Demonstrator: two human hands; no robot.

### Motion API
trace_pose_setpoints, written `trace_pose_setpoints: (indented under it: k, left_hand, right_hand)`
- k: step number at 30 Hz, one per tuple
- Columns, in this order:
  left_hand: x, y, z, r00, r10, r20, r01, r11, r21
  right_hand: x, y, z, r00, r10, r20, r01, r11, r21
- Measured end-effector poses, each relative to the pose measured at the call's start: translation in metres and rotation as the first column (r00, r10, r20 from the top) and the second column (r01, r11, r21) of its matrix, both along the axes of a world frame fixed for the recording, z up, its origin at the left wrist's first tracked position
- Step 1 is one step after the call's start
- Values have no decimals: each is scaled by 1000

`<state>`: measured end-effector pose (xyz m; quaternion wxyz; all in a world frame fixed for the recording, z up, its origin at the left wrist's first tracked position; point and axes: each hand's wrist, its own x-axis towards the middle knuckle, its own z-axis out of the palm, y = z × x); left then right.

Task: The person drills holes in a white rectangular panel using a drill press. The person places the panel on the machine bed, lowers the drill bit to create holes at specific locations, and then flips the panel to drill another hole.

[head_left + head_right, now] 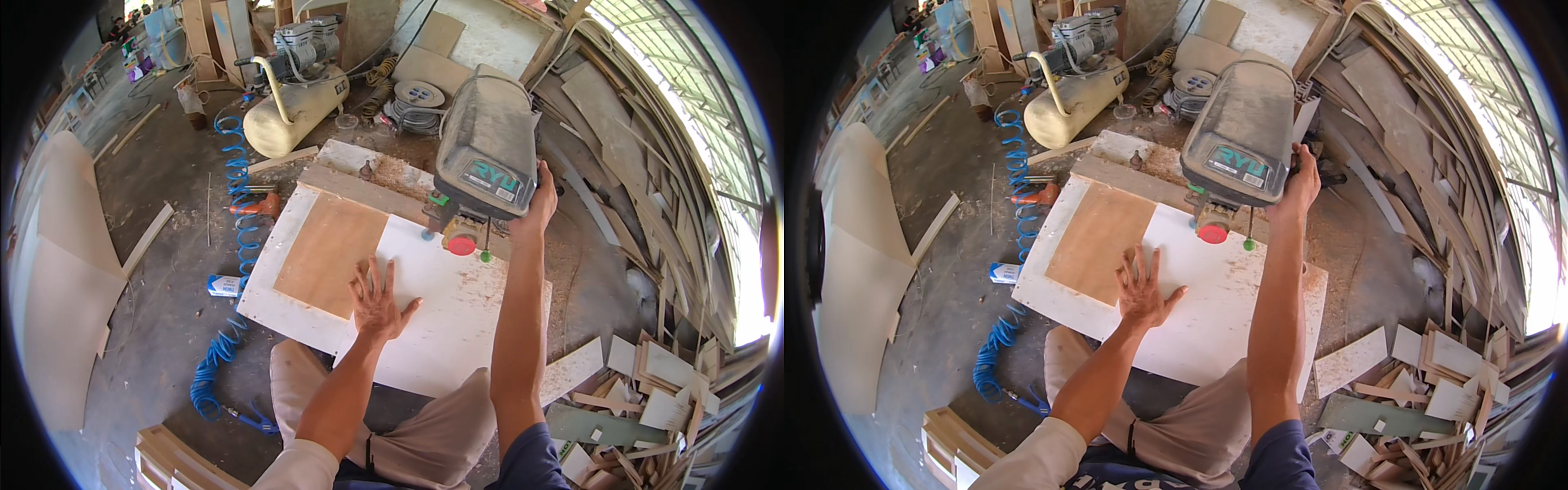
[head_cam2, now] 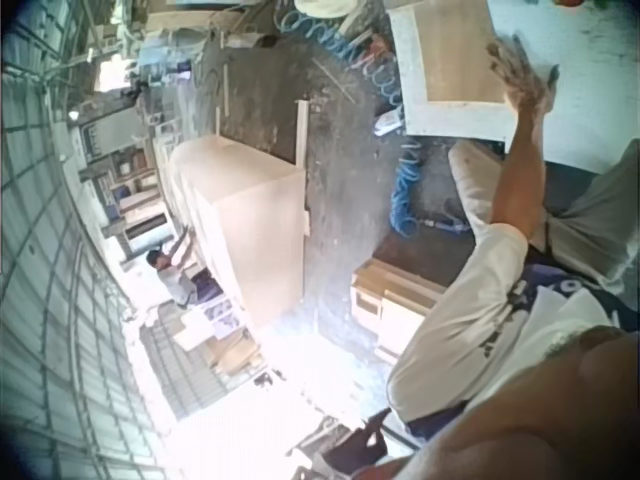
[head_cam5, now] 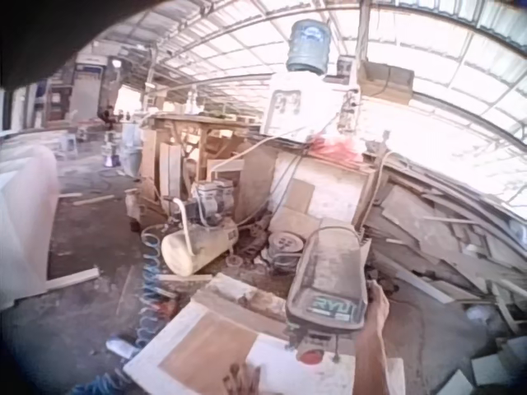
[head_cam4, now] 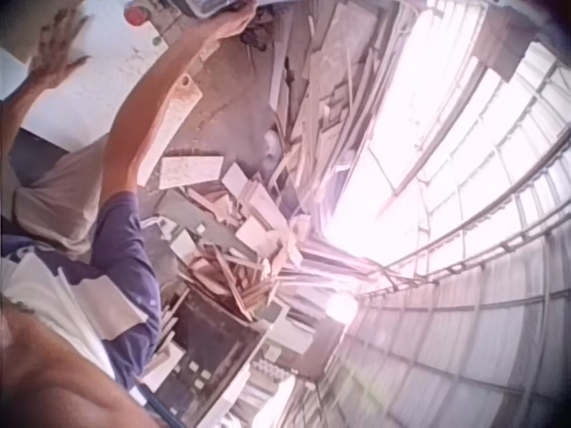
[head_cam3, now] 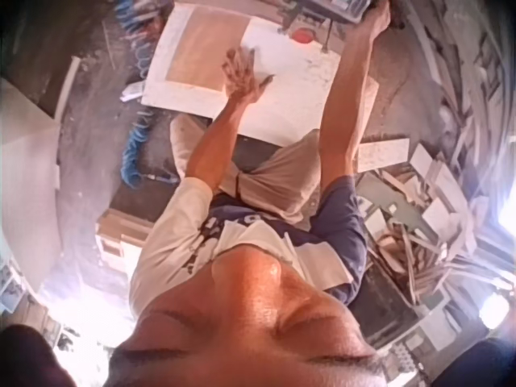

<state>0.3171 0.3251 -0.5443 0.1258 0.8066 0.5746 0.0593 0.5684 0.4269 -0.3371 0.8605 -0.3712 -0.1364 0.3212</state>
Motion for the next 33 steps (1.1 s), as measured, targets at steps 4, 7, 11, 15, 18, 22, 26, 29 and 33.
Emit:
trace_pose_setpoints:
  k: [4,7,11,15,18,22,26,29,33]
  left_hand:
    - [-1,1,0,1000,1,5,-1,1000,-5]
    - [0,1,-2,1000,-2,13,1,1000,19]
    - [-1,1,0,1000,1,8,-1,1000,-12]
    - [-1,2,2,1000,4,6,-4,1000,-27]
    - [0,1,2,1000,7,-3,-7,999,-37]
    - [0,1,1,1000,7,-13,-8,999,-40]
    - [1,1,-3,1000,7,-3,-7,1000,-18]
    - [-1,2,-3,1000,4,-1,-4,1000,-8]
    - [0,1,-4,1000,-5,3,5,1000,-10]
  right_hand:
    - [-2,-5,-2,998,53,21,-53,999,13]
    - [2,-5,-10,997,13,75,-14,1000,4]
    - [1,-3,-15,995,-33,89,32,999,12]
    - [2,-3,-18,995,-24,99,20,999,42]
    - [0,-4,-18,996,-22,84,18,999,49]
    - [-4,-5,-15,999,-29,41,27,998,55]
    - [1,-3,-19,999,-18,48,15,998,60]
    - [0,-3,-21,999,-24,49,21,997,69]
    - [1,-7,-23,996,-28,83,22,997,78]
